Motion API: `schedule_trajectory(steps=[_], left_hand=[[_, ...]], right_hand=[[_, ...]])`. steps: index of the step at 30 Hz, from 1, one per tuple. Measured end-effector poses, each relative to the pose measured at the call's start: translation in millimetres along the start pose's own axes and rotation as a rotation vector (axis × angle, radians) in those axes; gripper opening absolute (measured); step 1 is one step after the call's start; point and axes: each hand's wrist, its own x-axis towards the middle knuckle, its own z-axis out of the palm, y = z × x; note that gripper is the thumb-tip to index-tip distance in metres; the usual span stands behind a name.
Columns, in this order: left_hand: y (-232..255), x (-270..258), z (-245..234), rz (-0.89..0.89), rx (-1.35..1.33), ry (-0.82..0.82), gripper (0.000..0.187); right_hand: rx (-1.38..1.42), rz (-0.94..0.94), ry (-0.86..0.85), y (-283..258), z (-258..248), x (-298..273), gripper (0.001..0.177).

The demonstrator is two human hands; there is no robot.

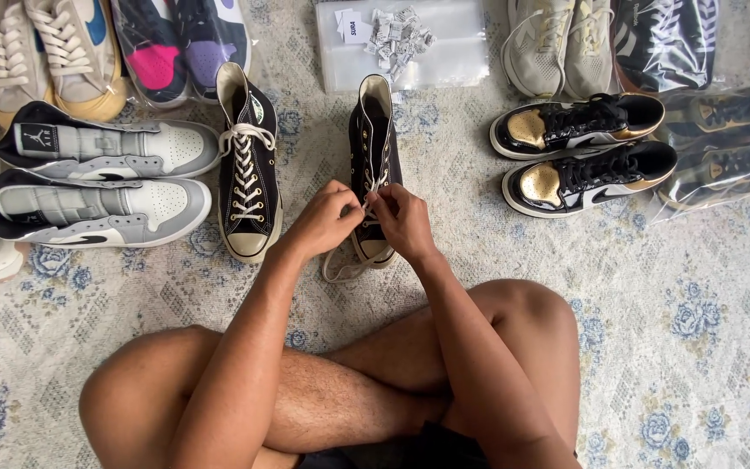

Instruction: Threading shoelaces through the eyelets of a high-top sneaker while sitting on the floor.

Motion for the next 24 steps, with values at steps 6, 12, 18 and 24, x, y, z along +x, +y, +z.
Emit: schedule_trajectory(steps=[6, 12, 18, 24], left_hand=[[16, -16, -24, 0.009, -0.258, 0.131, 0.020], [29, -30, -43, 0.096, -0.424, 0.263, 0.017], [76, -63, -76, 0.137, -0.690, 0.425, 0.019], [70, -74, -103, 0.224, -1.026, 0.571, 0.019]], right_hand=[[0.096, -0.073, 0.080, 2, -9, -4, 0.031], [0.239, -0.121, 0.179, -32, -38, -19, 0.030], [0.532, -0.263, 0.328, -29, -68, -15, 0.030], [0.791, -0.270, 0.427, -48, -104, -19, 0.024]])
